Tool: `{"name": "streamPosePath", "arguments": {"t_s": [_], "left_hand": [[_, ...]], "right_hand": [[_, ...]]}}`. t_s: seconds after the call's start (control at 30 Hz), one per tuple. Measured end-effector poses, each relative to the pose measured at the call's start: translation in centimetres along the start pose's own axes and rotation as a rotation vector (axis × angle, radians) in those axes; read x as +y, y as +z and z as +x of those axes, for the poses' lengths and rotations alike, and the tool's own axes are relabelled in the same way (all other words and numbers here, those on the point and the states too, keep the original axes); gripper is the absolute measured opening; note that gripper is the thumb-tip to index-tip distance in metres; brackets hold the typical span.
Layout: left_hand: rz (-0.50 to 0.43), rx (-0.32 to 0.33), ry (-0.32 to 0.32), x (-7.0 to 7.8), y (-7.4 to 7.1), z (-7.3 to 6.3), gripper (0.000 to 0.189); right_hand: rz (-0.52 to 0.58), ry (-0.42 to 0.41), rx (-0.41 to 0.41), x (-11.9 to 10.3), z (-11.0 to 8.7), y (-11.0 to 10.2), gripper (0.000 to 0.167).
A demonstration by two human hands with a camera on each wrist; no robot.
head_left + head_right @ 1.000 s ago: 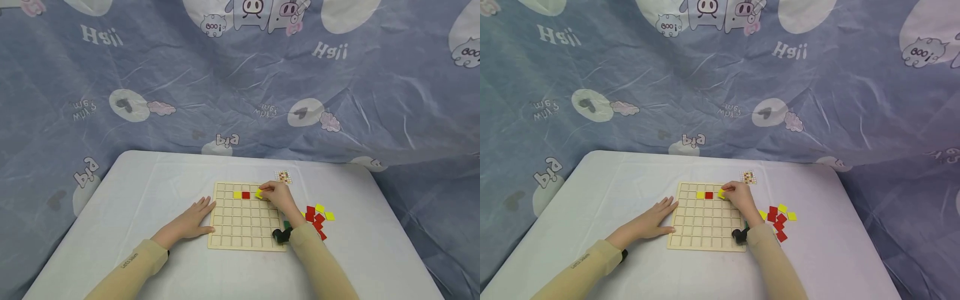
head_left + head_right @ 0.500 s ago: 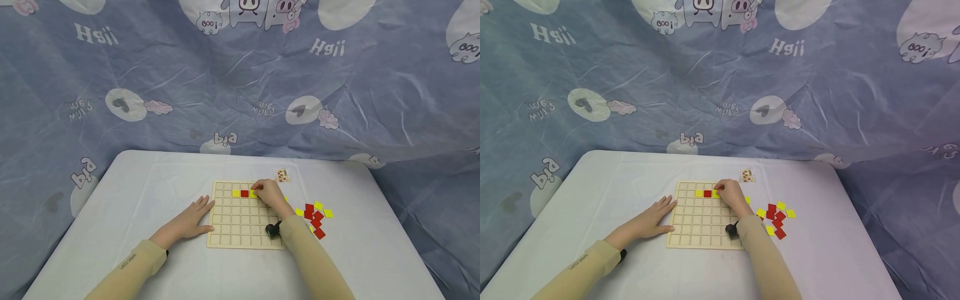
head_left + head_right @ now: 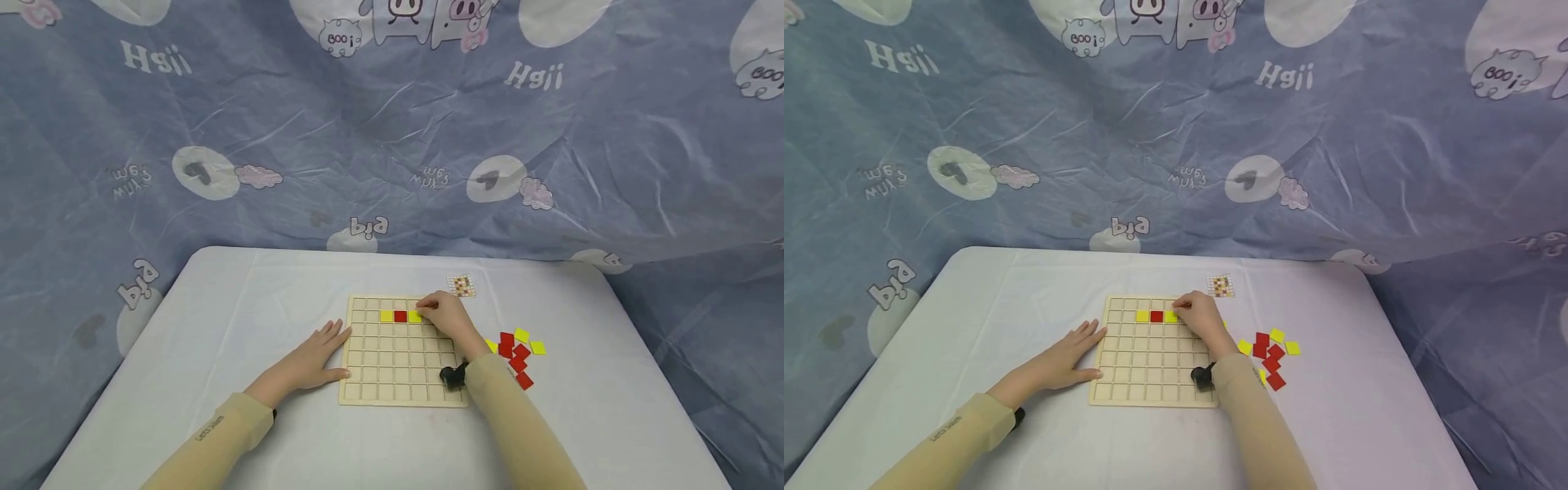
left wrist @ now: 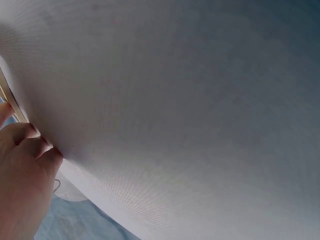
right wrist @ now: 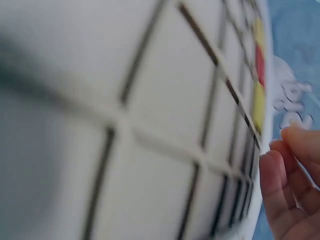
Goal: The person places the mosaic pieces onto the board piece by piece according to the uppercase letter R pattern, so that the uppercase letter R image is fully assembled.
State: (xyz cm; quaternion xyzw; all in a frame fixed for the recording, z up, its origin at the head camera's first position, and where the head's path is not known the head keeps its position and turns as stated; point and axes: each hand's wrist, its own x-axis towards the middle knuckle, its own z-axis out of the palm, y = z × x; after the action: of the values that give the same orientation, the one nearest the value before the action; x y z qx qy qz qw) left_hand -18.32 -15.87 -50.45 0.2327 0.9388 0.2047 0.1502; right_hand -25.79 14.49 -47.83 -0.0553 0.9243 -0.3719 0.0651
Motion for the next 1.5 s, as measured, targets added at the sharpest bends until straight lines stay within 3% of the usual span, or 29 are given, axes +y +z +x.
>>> {"name": "streamPosePath", "arguments": {"t_s": [0.2,0.4,0.7,1.03,1.5], "left_hand": [[0.008,0.013,0.010,0.2,-0.3,0.0,0.084],[0.002,0.008,0.011,0.2,-0.3,-0.1,0.084],[0.013,0.020,-0.002,0.1,-0.2,0.0,0.085],[-0.003,0.017,0.000,0.0,0.0,0.0,0.085],[-0.002,0.010,-0.001,0.0,-0.2,-0.2,0.085]], "right_hand": [[0.153,0.088,0.008,1.7,-1.1,-3.4,0.032],[0.085,0.120,0.036,4.3,-3.1,-5.2,0.025],[0.004,0.156,0.016,6.4,-5.2,-4.7,0.019],[-0.145,0.117,0.003,5.9,-5.6,-3.9,0.025],[-0.154,0.187,-0.020,5.3,-5.9,-3.3,0.026]]}}
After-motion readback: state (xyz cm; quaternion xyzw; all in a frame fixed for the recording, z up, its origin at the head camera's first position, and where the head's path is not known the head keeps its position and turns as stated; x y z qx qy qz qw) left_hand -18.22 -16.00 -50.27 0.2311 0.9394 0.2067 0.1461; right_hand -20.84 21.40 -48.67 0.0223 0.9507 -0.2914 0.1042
